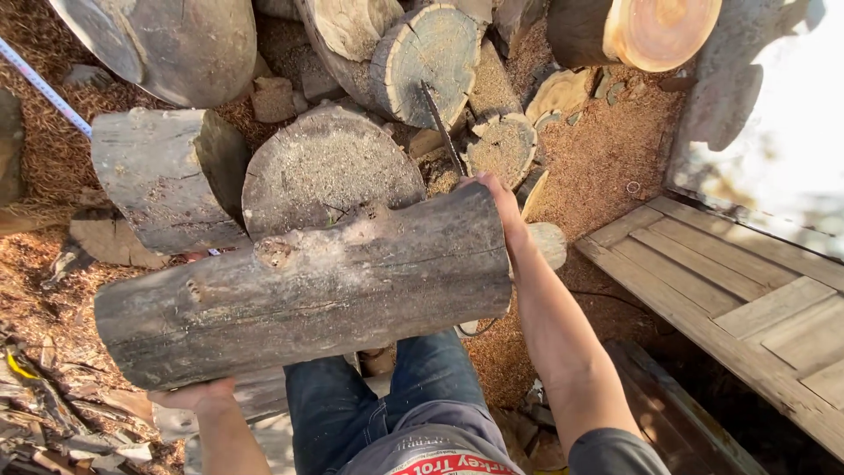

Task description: The person is sawing a large piece of wood with an electric chainsaw in an outdoor workshop.

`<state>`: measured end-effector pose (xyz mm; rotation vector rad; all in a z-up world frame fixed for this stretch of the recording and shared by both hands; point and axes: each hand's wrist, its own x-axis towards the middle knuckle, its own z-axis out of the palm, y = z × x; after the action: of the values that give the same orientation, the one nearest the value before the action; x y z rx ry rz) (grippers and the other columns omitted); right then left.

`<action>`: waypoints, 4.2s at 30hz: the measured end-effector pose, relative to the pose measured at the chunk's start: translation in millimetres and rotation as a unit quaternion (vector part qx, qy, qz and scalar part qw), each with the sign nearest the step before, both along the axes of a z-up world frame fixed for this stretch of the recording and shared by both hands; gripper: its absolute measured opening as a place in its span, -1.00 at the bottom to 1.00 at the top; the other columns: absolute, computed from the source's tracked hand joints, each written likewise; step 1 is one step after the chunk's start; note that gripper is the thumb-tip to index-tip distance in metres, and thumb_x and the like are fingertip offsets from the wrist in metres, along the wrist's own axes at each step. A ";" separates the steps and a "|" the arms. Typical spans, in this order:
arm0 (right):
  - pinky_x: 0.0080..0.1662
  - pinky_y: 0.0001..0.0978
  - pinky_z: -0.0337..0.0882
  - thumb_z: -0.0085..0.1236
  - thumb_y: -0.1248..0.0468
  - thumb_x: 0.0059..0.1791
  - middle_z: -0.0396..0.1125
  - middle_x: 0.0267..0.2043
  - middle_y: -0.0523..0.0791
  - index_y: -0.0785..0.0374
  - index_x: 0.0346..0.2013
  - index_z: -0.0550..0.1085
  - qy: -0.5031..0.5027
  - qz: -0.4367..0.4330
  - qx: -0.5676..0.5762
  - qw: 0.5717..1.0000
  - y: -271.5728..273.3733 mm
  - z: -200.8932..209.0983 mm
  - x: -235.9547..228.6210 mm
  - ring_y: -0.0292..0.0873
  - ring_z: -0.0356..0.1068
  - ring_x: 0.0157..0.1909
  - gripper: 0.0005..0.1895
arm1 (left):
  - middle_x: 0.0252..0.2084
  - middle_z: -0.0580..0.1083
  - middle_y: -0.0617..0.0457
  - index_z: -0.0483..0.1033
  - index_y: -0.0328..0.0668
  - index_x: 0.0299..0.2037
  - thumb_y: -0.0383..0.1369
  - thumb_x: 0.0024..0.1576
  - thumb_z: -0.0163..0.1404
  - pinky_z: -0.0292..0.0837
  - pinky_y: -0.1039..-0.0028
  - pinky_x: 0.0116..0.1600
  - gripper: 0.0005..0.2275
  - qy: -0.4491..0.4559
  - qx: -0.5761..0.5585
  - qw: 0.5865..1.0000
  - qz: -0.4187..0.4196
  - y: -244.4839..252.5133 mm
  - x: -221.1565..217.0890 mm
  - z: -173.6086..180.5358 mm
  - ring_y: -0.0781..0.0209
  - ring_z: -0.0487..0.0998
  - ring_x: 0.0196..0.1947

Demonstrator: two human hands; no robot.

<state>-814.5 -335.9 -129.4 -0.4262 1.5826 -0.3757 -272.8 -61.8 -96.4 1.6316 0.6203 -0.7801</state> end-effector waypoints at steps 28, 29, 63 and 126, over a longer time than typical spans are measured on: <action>0.07 0.04 0.44 -0.22 -0.25 0.01 0.35 0.16 0.04 0.21 0.18 0.37 -0.121 -0.593 0.094 0.791 317.6 22.5 89.1 0.11 0.37 0.14 -0.30 | 0.59 -0.08 -0.13 -0.08 0.01 0.55 0.41 0.08 -0.32 -0.08 -0.21 0.45 -0.08 -0.119 0.054 0.855 -0.502 -407.3 -90.7 5.1 -0.19 -0.05 0.55; 0.06 0.06 0.40 -0.23 -0.22 0.01 0.37 0.16 0.07 0.19 0.19 0.38 -0.078 -0.583 0.140 0.797 318.1 22.6 95.2 0.11 0.38 0.13 -0.31 | 0.58 -0.07 -0.12 -0.15 0.04 0.55 0.42 0.07 -0.39 -0.08 -0.21 0.45 -0.08 -0.105 0.090 0.838 -0.527 -416.3 -96.7 10.9 -0.21 -0.04 0.54; 0.48 0.14 -0.06 0.19 -0.20 0.00 0.09 0.49 0.05 0.14 0.41 0.25 0.544 0.036 0.039 0.837 279.2 119.1 232.6 0.15 0.00 0.55 -0.19 | 0.54 -0.40 -0.38 -0.55 0.03 0.51 0.05 -0.11 0.41 -0.29 -0.28 0.48 0.28 -0.197 0.076 0.629 -0.748 -225.6 -131.1 61.3 -0.41 -0.30 0.53; -0.01 -0.29 0.56 0.02 0.19 0.10 0.48 0.05 0.05 0.28 0.31 0.35 0.063 -0.194 0.030 0.979 786.5 -5.3 -84.5 -0.09 0.51 -0.01 -0.51 | 0.57 0.03 -0.01 -0.39 0.58 0.55 -0.40 0.22 0.04 -0.17 0.06 0.58 -0.12 -0.158 0.318 0.358 -0.864 144.1 -241.4 192.6 -0.01 0.04 0.56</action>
<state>-899.0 450.6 -134.7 -0.0922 1.7975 -0.6050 -514.2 82.3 96.2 2.7161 -1.8705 -1.6092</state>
